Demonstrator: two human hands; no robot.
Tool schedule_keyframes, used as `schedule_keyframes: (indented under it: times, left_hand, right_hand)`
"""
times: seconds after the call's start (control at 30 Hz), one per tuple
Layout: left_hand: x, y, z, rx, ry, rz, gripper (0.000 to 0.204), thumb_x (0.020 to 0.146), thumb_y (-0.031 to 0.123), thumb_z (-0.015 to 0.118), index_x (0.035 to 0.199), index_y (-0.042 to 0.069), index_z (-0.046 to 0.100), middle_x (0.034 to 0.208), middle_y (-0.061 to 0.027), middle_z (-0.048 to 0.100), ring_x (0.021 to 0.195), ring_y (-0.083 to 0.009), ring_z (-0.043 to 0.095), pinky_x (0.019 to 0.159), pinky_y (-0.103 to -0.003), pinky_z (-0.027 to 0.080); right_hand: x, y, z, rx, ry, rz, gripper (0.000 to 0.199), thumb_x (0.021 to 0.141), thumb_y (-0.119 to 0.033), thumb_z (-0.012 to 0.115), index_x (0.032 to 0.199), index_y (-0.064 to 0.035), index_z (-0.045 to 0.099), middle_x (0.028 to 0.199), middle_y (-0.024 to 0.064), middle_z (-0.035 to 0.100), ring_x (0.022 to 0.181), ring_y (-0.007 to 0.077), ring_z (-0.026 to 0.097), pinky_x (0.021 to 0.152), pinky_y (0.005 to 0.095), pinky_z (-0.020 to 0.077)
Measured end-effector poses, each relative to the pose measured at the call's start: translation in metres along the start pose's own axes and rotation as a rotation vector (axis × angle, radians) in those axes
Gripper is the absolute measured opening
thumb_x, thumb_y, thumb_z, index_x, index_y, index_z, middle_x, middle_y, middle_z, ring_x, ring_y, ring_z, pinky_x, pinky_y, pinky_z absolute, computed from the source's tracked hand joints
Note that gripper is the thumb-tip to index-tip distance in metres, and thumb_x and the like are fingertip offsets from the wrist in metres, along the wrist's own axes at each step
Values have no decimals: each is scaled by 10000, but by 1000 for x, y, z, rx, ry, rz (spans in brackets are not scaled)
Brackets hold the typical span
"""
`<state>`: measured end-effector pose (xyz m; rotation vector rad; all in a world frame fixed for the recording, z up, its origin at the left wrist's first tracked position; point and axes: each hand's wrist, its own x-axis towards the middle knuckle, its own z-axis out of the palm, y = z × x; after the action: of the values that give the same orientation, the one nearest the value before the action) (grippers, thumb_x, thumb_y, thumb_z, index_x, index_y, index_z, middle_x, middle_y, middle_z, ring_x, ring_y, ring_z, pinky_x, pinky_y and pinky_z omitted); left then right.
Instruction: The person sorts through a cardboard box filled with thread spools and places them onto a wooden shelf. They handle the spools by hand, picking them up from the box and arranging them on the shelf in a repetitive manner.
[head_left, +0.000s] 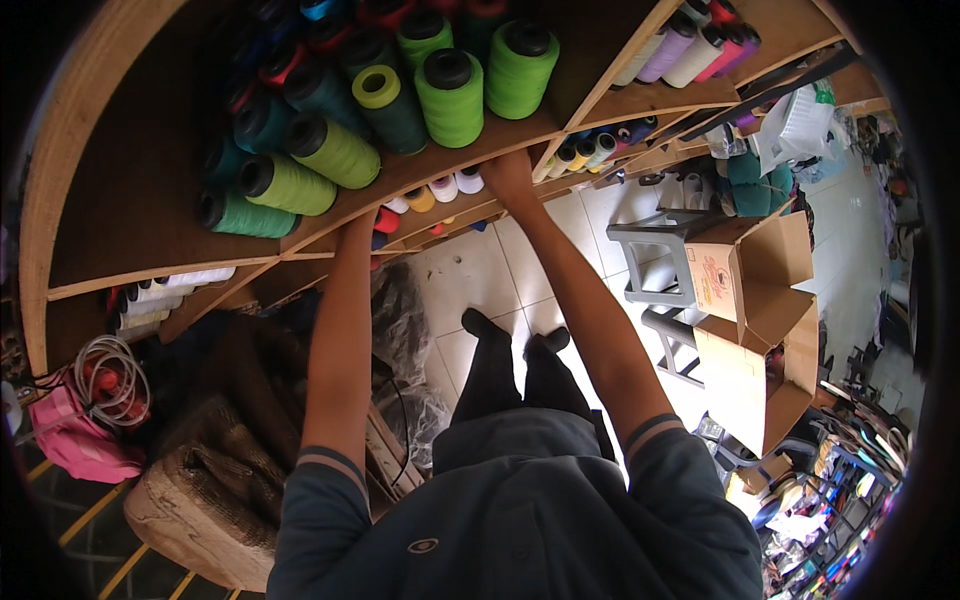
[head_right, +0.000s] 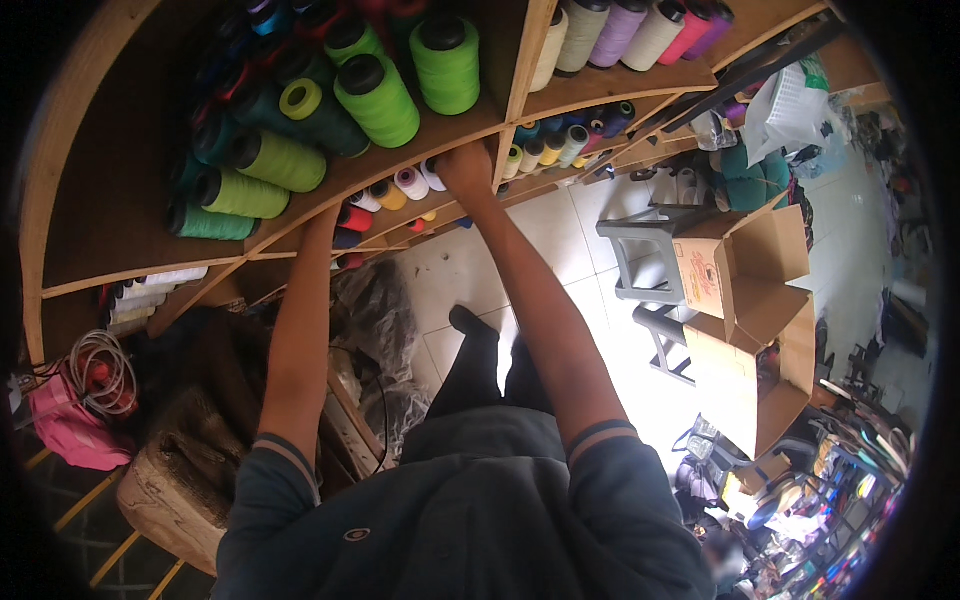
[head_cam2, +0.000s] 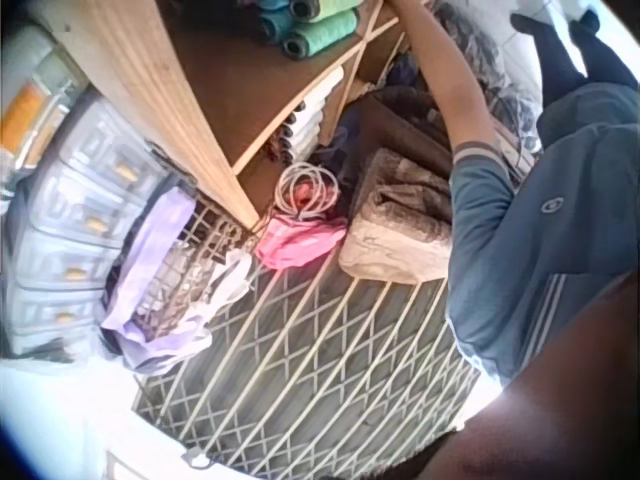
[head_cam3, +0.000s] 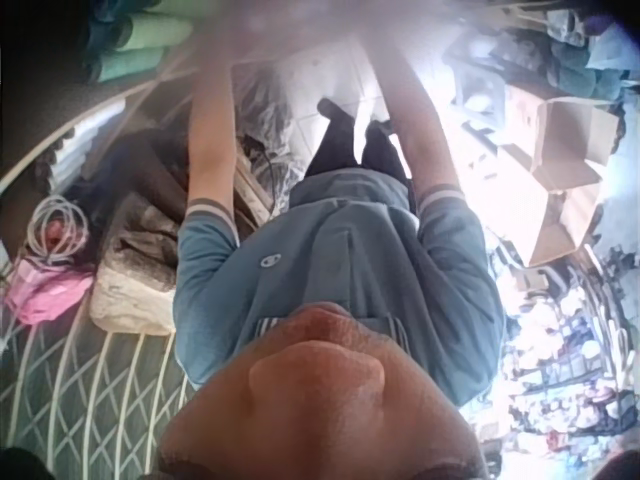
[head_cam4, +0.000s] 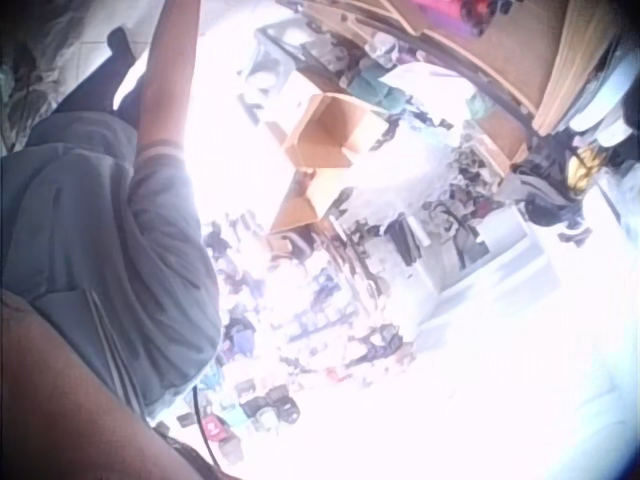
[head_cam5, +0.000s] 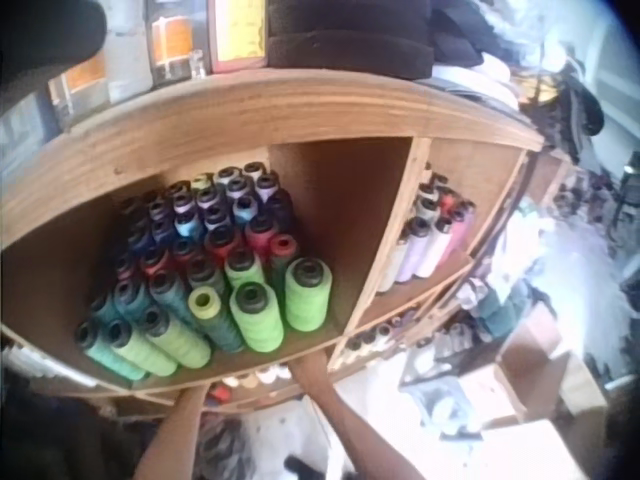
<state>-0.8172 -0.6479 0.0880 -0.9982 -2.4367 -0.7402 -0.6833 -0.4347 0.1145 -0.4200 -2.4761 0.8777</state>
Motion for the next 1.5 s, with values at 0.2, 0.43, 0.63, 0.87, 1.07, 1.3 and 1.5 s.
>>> schedule_keyframes:
  times: [0.2,0.43,0.63,0.87,1.07,1.3,1.5]
  left_hand:
    - [-25,72,-42,-92,-141,-279,192,873,108,500,987,13,621,931,-203,624,875,-350,591,759,-409,449]
    - [-76,163,-60,-439,-55,-419,140,883,118,554,947,8,611,726,-147,618,679,-325,599,634,-382,467]
    - [-127,256,-22,-667,-342,-469,276,924,207,542,779,-24,575,575,-81,563,499,-162,538,494,-315,416]
    - [-152,389,7,-787,-690,-364,214,932,162,505,805,4,572,516,-39,498,456,-101,474,455,-267,376]
    - [-165,514,33,-970,-878,-234,39,884,23,504,911,21,533,743,-36,579,594,-86,541,528,-217,439]
    - [-170,646,80,-938,-1240,149,37,871,-17,509,867,18,521,797,-60,609,670,-94,562,608,-222,471]
    - [-181,741,123,-1015,-1222,386,14,851,3,542,848,17,539,757,-69,623,622,-125,582,594,-254,469]
  right_hand:
    - [-40,-17,-41,127,63,149,202,795,-53,576,993,-12,585,929,207,613,825,344,612,698,409,490]
    - [-114,36,-106,307,-65,281,150,881,-54,518,1010,-11,580,681,111,640,565,189,634,518,302,490]
    - [-200,86,-192,476,31,554,189,887,-171,576,818,2,606,586,93,613,505,148,608,483,272,472]
    - [-315,163,-339,376,400,699,154,846,-33,515,975,-11,595,781,134,644,608,215,626,586,313,497]
    - [-413,195,-466,-82,677,806,334,796,16,524,1121,-62,536,1248,157,441,917,330,591,773,402,501]
    - [-530,242,-520,-461,483,1107,697,789,-89,554,1423,-126,267,1495,114,198,1046,383,549,828,438,508]
    - [-565,233,-561,-497,363,1341,744,761,-94,571,1432,-186,264,1516,63,169,996,353,576,802,443,529]
